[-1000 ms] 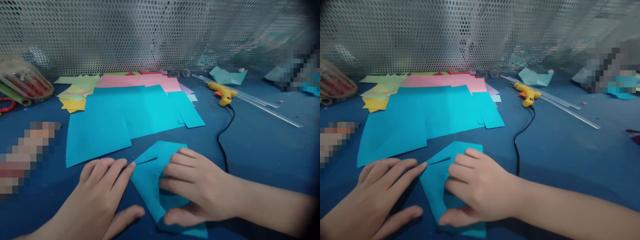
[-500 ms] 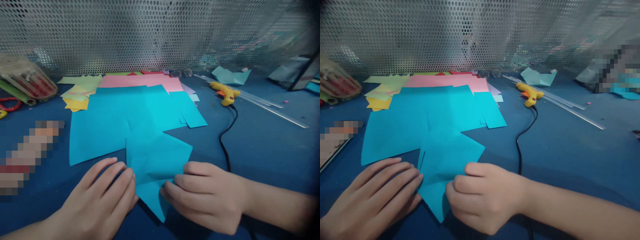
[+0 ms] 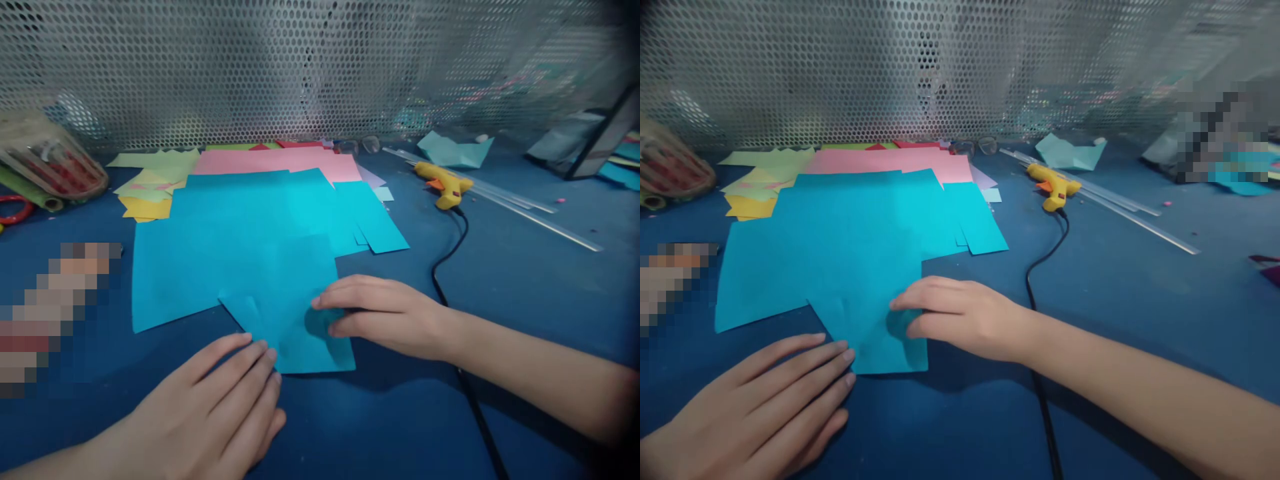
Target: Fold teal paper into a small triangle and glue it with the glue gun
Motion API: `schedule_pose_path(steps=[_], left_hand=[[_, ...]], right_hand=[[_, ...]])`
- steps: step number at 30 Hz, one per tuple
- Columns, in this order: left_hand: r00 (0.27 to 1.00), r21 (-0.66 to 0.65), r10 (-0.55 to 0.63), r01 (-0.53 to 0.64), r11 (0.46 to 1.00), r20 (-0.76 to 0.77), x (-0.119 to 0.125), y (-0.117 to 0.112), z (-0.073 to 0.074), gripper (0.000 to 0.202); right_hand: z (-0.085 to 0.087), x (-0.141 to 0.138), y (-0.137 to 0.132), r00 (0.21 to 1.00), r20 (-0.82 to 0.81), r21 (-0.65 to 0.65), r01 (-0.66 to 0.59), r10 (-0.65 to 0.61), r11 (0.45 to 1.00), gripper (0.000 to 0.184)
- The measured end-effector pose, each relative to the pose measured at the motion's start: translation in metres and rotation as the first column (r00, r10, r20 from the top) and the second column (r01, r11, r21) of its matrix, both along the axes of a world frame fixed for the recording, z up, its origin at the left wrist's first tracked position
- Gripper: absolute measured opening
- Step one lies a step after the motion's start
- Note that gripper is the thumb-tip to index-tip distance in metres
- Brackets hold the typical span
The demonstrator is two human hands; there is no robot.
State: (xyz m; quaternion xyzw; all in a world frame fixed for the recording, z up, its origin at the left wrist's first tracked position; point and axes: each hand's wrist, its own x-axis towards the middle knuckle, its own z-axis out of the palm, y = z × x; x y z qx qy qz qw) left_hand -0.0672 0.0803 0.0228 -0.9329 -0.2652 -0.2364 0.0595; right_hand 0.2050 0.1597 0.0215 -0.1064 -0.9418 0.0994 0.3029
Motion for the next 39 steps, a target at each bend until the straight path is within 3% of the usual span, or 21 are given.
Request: schedule_pose_path(steps=[4, 8, 15, 22, 30, 39], left_hand=[[0.999, 0.017, -0.039, 0.039, 0.999, 0.003, -0.002, 0.0, 0.003, 0.025], [0.997, 0.029, -0.059, 0.061, 0.998, -0.042, -0.005, 0.004, 0.006, 0.025], [0.998, -0.04, -0.058, 0.058, 0.998, -0.016, -0.004, 0.006, 0.002, 0.028], [0.984, -0.064, -0.141, 0.135, 0.989, -0.111, -0.002, 0.012, 0.018, 0.04], [0.99, -0.077, -0.034, 0.023, 0.997, -0.14, -0.002, -0.001, 0.005, 0.036], [0.999, -0.061, 0.019, -0.021, 0.998, -0.046, 0.017, 0.007, 0.013, 0.049]], right_hand=[[0.003, 0.0, 0.002, 0.998, 0.014, -0.122, -0.065, 0.068, 0.99, 0.02], [0.007, -0.001, 0.001, 0.988, 0.079, -0.18, -0.119, 0.135, 0.976, 0.015], [0.005, -0.003, -0.003, 0.991, 0.123, -0.22, -0.018, 0.046, 0.975, 0.031], [0.006, -0.012, -0.012, 0.988, 0.151, -0.294, 0.084, -0.04, 0.952, 0.032], [0.002, -0.019, -0.015, 0.966, 0.202, -0.309, 0.219, -0.161, 0.926, 0.024], [-0.002, -0.02, -0.018, 0.948, 0.19, -0.32, 0.305, -0.255, 0.897, 0.024]])
